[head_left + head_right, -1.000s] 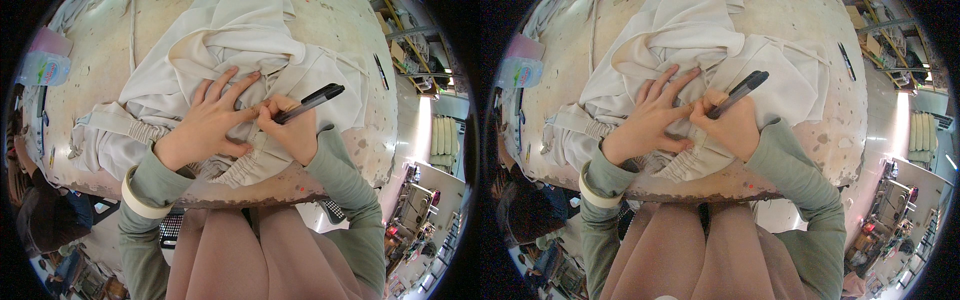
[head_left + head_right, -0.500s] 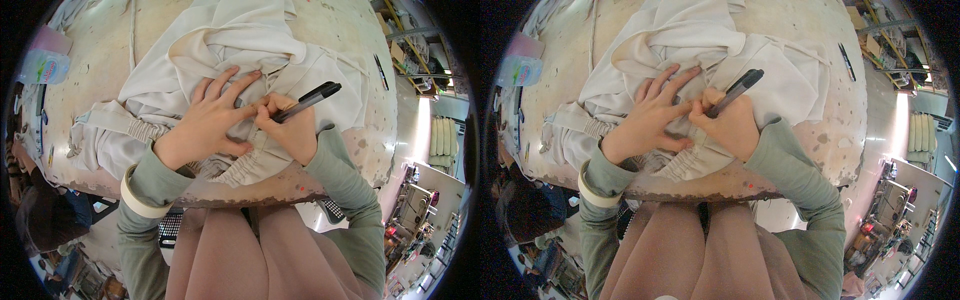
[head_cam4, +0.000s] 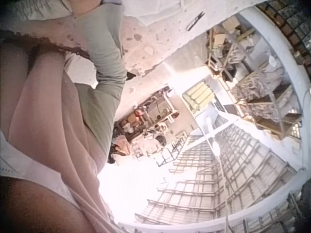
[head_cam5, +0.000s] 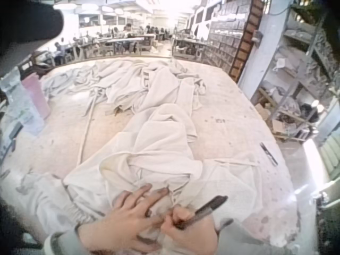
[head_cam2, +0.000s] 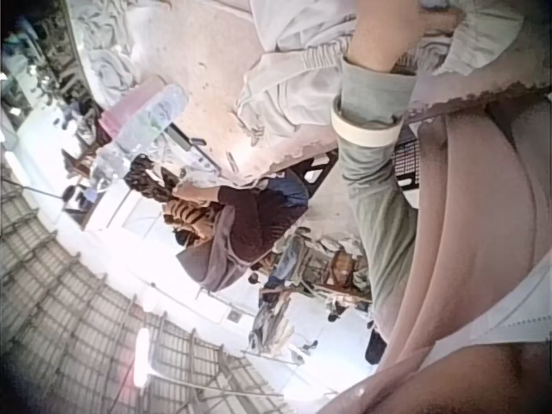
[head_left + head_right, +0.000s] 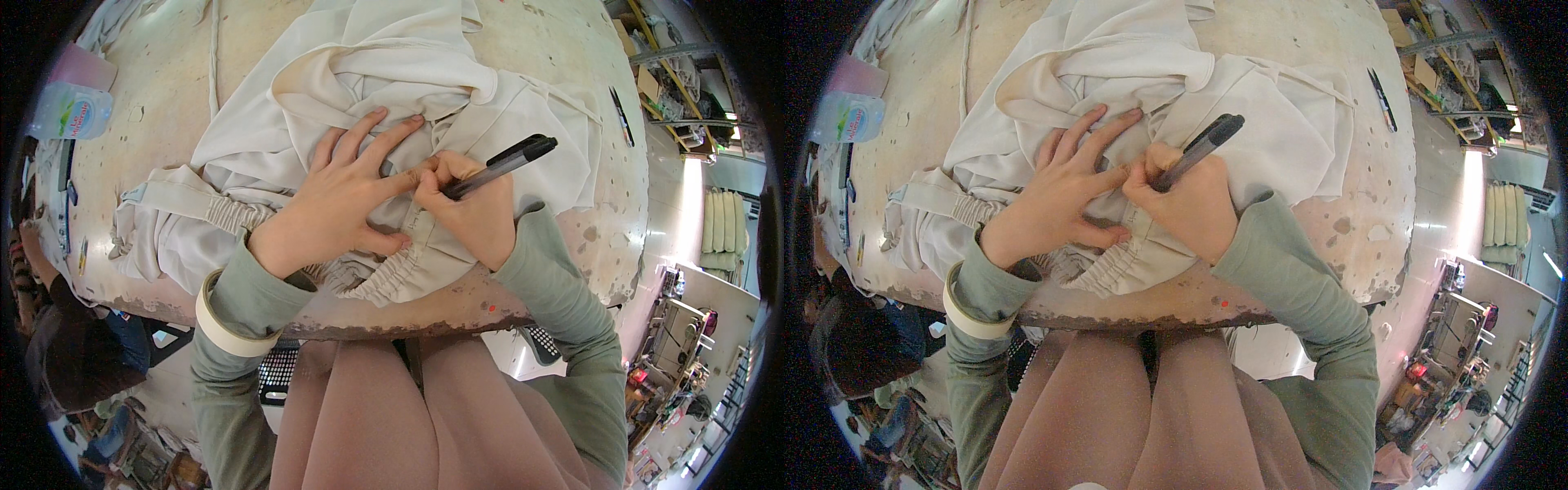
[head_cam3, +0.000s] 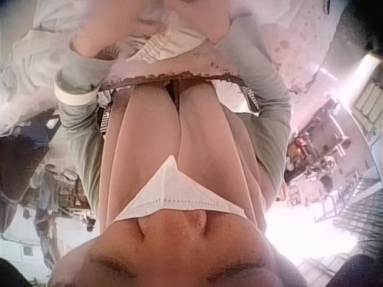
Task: The person applies adhesive tape to a white garment on a worktable, then uses a black marker to write on the taped area. The person repeats this process on another section of the garment, handling the fabric and tape with both hands.
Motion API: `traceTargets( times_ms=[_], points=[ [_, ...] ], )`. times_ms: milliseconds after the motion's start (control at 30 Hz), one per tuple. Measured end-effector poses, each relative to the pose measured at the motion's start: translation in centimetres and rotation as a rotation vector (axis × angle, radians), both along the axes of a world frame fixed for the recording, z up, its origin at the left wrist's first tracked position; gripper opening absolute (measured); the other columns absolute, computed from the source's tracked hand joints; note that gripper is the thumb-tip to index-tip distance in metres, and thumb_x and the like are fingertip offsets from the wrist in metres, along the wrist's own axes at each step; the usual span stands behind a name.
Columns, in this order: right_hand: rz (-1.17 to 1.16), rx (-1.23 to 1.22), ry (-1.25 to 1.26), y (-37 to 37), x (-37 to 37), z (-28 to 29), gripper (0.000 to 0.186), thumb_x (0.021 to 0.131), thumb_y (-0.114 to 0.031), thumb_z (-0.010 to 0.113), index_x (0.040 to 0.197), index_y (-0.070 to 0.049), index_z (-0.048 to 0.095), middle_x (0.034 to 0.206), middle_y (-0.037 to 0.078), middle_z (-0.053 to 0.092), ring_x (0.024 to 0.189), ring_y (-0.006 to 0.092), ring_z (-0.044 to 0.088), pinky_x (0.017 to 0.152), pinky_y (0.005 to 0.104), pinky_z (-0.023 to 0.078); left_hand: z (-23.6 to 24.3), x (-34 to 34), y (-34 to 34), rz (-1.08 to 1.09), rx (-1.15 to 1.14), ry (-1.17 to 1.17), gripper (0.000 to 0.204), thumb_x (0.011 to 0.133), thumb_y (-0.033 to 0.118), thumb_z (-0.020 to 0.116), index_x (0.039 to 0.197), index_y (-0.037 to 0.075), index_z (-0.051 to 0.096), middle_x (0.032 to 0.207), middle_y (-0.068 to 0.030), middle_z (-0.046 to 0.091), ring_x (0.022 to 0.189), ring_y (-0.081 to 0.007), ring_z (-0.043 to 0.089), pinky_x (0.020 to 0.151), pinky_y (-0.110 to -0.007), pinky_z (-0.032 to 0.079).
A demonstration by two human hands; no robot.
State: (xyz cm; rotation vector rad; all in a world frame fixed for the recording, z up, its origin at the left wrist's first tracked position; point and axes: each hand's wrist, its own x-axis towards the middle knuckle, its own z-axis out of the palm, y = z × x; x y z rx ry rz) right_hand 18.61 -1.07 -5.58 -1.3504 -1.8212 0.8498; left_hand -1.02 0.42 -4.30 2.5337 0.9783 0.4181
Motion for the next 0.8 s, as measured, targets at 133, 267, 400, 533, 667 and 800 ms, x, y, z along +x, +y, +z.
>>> traceTargets(
  times_ms=[133,267,400,533,667,800],
  points=[
    [-0.013,-0.091,0.122,0.03,0.0,-0.1,0.017,0.08,-0.002,0.064,0.069,0.001,0.052,0.06,0.0,0.051,0.057,0.0044,0.04,0.05,0.0225,0.037,-0.03,0.03,0.04,-0.006,-0.017,-0.01,0.065,0.062,0.038,0.077,0.121,0.016,0.061,0.151,-0.0102,0.027,0.138,-0.0388,0.022,0.107,-0.054,0.019],
    [-0.007,-0.016,0.002,-0.03,0.04,0.06,0.015,0.08,-0.002,0.064,0.071,0.001,0.053,0.06,-0.001,0.05,0.057,0.0043,0.041,0.051,0.0226,0.037,-0.03,0.05,0.03,-0.004,-0.021,-0.003,0.066,0.062,0.04,0.075,0.12,0.013,0.061,0.153,-0.0102,0.025,0.139,-0.0398,0.02,0.108,-0.054,0.017],
    [-0.02,-0.012,0.006,-0.08,0.0,0.09,0.016,0.081,-0.002,0.064,0.07,0.001,0.052,0.059,-0.001,0.048,0.058,0.0043,0.04,0.051,0.0229,0.037,0.03,0.0,0.04,-0.004,-0.045,-0.002,0.067,0.061,0.041,0.075,0.12,0.011,0.061,0.154,-0.0107,0.024,0.139,-0.0404,0.019,0.108,-0.054,0.017],
    [-0.074,-0.042,0.122,-0.05,-0.01,0.05,0.017,0.081,-0.002,0.064,0.069,0.001,0.051,0.06,0.0,0.047,0.059,0.0045,0.04,0.052,0.0227,0.037,0.04,0.04,0.02,-0.001,-0.026,0.004,0.068,0.061,0.04,0.076,0.122,0.013,0.06,0.153,-0.0106,0.025,0.139,-0.0402,0.02,0.108,-0.054,0.017],
    [-0.032,-0.071,0.041,-0.01,0.11,0.24,0.019,0.081,-0.001,0.063,0.068,0.001,0.049,0.06,0.001,0.048,0.06,0.0048,0.04,0.053,0.0225,0.037,0.07,0.0,-0.03,0.0,-0.016,-0.004,0.071,0.061,0.037,0.077,0.126,0.017,0.058,0.151,-0.0102,0.027,0.137,-0.0398,0.022,0.107,-0.055,0.018],
    [-0.031,-0.045,0.037,0.0,0.24,0.25,0.02,0.081,-0.001,0.063,0.067,0.001,0.049,0.059,0.001,0.046,0.059,0.005,0.039,0.053,0.0228,0.037,0.06,0.02,-0.01,0.001,-0.009,0.002,0.071,0.061,0.037,0.077,0.126,0.017,0.058,0.151,-0.0104,0.027,0.137,-0.0398,0.022,0.107,-0.055,0.018]
  ],
)
